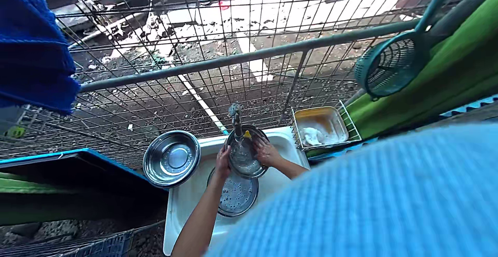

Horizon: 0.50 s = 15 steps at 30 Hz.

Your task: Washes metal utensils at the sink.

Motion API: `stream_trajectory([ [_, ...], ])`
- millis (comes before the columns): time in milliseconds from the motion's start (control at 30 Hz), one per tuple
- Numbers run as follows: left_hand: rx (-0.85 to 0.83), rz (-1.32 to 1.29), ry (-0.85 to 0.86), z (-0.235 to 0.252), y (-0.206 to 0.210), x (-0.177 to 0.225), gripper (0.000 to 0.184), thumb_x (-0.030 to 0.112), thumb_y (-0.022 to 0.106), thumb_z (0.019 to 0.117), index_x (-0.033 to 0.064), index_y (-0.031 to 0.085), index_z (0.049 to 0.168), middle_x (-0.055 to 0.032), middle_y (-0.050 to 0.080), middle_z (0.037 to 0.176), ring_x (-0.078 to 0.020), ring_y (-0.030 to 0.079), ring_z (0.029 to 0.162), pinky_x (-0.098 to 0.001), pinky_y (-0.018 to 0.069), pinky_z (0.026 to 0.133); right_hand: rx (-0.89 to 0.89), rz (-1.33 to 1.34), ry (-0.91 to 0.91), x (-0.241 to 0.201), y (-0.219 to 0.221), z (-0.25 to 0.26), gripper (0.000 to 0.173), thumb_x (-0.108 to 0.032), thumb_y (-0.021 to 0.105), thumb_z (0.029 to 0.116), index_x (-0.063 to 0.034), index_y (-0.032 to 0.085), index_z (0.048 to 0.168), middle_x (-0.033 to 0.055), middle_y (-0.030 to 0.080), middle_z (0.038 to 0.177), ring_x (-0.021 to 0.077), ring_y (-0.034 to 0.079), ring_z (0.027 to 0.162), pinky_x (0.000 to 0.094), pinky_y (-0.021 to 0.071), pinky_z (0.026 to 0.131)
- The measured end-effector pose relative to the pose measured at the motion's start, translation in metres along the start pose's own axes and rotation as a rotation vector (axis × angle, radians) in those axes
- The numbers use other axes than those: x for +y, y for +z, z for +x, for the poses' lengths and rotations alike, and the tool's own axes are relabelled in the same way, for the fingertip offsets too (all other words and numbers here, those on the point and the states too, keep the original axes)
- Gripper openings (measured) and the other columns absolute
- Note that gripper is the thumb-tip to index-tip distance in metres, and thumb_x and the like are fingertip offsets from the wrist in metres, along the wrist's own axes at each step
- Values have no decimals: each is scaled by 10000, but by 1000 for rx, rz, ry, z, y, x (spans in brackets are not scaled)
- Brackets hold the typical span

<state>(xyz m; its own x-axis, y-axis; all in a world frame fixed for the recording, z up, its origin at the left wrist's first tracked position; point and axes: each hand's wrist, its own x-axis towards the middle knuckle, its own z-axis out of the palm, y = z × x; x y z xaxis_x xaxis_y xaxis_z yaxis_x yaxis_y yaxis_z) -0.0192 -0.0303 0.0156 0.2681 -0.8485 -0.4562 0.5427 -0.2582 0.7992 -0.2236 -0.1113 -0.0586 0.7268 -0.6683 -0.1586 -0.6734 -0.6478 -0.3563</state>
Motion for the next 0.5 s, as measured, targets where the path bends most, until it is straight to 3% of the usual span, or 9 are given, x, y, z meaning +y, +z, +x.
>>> stream_trajectory([
  [67, -20, -49, -18, 0, 14, -10, 433, 175, 388, 1110, 108, 388, 1538, -129, 631, 1324, -174, 651, 1107, -392, 543, 948, 44, 85, 99, -22, -5, 22, 618, -356, 453, 1068, -42, 359, 1593, 173, 256, 1690, 331, 180, 1584, 537, 79, 1290],
  [133, -30, -38, -6, 5, 26, -10, 428, 173, 368, 1110, 105, 370, 1532, -108, 617, 1312, -136, 636, 1085, -345, 533, 934, 114, 420, 98, -57, -3, 31, 618, -362, 450, 1085, 18, 375, 1567, 244, 266, 1665, 390, 187, 1571, 561, 60, 1282],
  [200, -37, 65, 4, 9, 31, 0, 460, 129, 363, 1083, 73, 365, 1539, -123, 587, 1342, -134, 601, 1088, -339, 500, 940, 147, 788, 20, -86, -1, 18, 569, -228, 447, 1080, 88, 362, 1545, 280, 332, 1624, 366, 283, 1544, 492, 144, 1289],
  [267, -83, 223, -51, 11, 32, 19, 458, 161, 390, 1085, 63, 389, 1532, -147, 586, 1362, -173, 596, 1128, -387, 493, 967, -96, 763, 38, -102, -29, -13, 626, -182, 507, 1071, 63, 259, 1591, 301, 367, 1595, 385, 396, 1483, 507, 277, 1245],
  [300, -117, 304, -103, 13, 32, 27, 440, 210, 402, 1091, 75, 423, 1510, -143, 617, 1301, -181, 613, 1078, -397, 511, 924, -219, 611, 89, -108, -47, -27, 614, -134, 514, 1056, 34, 274, 1596, 301, 452, 1536, 407, 479, 1417, 545, 349, 1197],
  [367, -187, 446, -213, 18, 35, 34, 394, 332, 352, 1111, 94, 505, 1384, -104, 650, 1032, -167, 608, 816, -360, 514, 692, -287, 438, 159, -110, -72, -49, 490, -76, 474, 1052, 5, 417, 1532, 299, 628, 1324, 448, 615, 1242, 597, 450, 1077],
  [433, -265, 465, -246, 26, 41, 32, 418, 351, 281, 1129, 50, 527, 1284, -80, 622, 918, -151, 589, 744, -342, 513, 667, -70, 543, 129, -94, -85, -64, 365, -68, 507, 1048, 85, 572, 1373, 311, 687, 1175, 435, 673, 1127, 565, 483, 1037],
  [500, -251, 442, -203, 27, 46, 27, 374, 289, 308, 1126, 35, 560, 1235, -42, 602, 897, -101, 565, 752, -299, 505, 706, 252, 775, 141, -78, -92, -74, 278, -43, 610, 983, 118, 670, 1201, 246, 730, 1046, 303, 719, 986, 464, 553, 954],
])
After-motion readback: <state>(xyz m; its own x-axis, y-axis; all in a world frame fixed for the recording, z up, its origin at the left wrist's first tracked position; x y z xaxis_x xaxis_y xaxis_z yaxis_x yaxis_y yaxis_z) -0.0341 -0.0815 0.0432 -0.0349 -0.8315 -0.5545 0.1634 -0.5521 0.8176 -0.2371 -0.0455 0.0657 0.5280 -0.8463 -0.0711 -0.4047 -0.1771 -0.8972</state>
